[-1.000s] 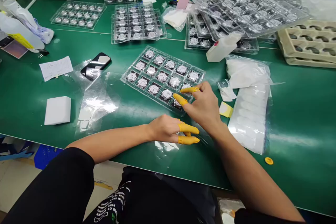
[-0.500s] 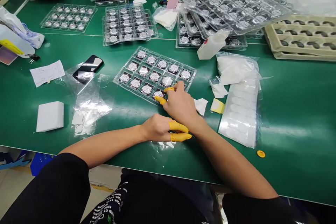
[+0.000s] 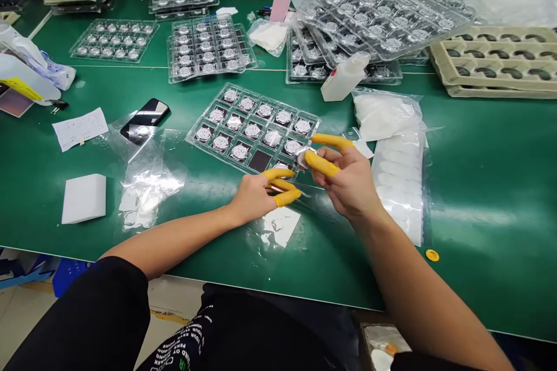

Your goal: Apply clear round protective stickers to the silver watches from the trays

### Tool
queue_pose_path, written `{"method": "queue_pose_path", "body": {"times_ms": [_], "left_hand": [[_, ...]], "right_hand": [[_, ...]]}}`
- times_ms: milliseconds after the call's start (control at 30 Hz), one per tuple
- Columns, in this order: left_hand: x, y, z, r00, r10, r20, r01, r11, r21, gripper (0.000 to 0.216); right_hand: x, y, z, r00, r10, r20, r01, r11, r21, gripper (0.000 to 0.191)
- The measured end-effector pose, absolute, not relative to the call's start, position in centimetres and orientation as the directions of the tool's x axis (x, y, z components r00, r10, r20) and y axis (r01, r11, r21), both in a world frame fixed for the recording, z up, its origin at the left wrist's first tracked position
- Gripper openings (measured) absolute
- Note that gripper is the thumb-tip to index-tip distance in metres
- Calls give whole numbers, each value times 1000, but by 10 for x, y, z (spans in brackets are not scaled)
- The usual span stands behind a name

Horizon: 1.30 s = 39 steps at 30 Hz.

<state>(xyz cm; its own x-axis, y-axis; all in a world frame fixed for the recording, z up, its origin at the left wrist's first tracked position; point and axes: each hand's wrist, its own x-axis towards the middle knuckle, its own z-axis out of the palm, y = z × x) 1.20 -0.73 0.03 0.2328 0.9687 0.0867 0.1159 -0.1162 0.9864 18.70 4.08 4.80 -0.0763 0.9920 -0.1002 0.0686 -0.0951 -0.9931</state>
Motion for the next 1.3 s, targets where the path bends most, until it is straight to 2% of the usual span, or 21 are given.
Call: {"method": "queue_pose_path", "body": {"times_ms": [100, 167, 300, 467, 533, 600, 667, 733, 900, 1000, 1100, 1300], "left_hand": [[11, -2, -1, 258, 966, 14, 41, -25, 999, 75], [11, -2, -3, 280, 959, 35, 49, -51, 997, 82], [8, -3, -3, 275, 961, 11, 101, -40, 994, 69], [7, -3, -1, 319, 947, -41, 111, 6, 994, 64], [8, -3, 1, 313, 948, -66, 104, 35, 994, 60], [9, -3, 2, 286, 953, -103, 53, 92, 994, 59], [10, -1, 4, 251, 957, -146, -22, 156, 988, 60], [11, 0, 5, 226, 957, -182, -84, 205, 975, 61], [11, 2, 8, 223, 951, -213, -130, 246, 961, 63], [10, 2, 6, 217, 953, -211, -123, 241, 963, 63], [11, 3, 4, 248, 944, -217, -111, 250, 962, 64], [11, 5, 2, 257, 937, -235, -146, 278, 949, 68]], "right_hand": [[205, 28, 56, -186, 946, -267, 7, -270, -963, 71], [205, 23, 56, -253, 900, -354, 48, -354, -934, 78], [196, 23, 48, -284, 867, -410, 53, -412, -909, 76], [199, 26, 43, -344, 833, -433, 110, -422, -900, 74], [211, 29, 48, -373, 850, -372, 202, -317, -927, 67], [231, 36, 54, -338, 916, -216, 342, -94, -935, 55], [255, 45, 56, -278, 961, -15, 494, 129, -860, 42], [274, 56, 51, -292, 952, 90, 585, 252, -771, 35], [280, 66, 30, -388, 921, 43, 638, 302, -708, 35], [257, 55, 34, -356, 920, 165, 581, 356, -732, 26], [228, 38, 40, -421, 865, 273, 459, 462, -759, 18], [207, 29, 35, -487, 806, 336, 535, 580, -614, 16]]}}
